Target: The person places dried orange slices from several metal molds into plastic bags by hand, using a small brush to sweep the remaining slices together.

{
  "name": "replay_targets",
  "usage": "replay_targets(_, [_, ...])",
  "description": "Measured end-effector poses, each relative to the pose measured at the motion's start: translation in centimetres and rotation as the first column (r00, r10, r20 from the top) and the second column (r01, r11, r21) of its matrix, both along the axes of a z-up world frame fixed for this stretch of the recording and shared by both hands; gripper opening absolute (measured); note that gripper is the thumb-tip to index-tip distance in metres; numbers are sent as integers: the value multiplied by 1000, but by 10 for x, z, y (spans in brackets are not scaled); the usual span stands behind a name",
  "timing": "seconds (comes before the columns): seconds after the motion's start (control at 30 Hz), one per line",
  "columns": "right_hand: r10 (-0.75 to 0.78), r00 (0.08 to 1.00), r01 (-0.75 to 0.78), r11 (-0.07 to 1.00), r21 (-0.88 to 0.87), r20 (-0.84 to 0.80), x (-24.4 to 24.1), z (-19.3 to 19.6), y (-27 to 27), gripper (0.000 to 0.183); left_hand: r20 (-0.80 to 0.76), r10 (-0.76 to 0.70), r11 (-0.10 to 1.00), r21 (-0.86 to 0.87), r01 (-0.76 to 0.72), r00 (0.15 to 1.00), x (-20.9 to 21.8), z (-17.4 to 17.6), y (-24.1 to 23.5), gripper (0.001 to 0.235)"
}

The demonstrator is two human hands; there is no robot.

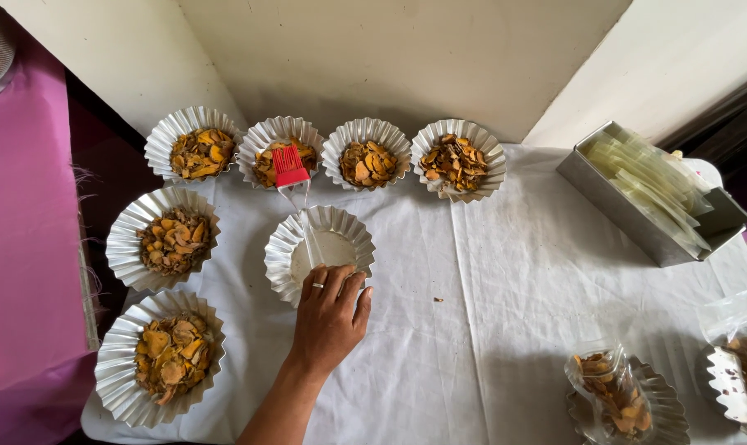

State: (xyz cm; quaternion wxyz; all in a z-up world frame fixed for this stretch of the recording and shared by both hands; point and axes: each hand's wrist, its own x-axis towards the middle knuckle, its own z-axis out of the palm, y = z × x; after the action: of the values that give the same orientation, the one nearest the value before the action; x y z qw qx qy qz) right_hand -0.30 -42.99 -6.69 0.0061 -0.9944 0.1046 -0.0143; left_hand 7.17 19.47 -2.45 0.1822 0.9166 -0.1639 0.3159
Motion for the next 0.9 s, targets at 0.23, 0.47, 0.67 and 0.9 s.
replay_targets(0.23, [635,647,-489,771,-408,422,-49,45,204,52,15,-7,1000,-13,7,1000,-2,2,-1,15])
replay_targets(0.47, [467,829,-442,884,-153,307,-48,57,190,76,-2,2,1000,-4,-2,1000,-1,-1,1,14])
replay_targets(0.67, [426,825,-360,903,-236,371,-49,44,165,82,11,25,1000,6,-25,1000,-2,1,1,19])
replay_targets(0.9, [426,845,-385,904,-186,323,-36,45,141,100,-14,72,995,75,-71,997,0,-5,0,26])
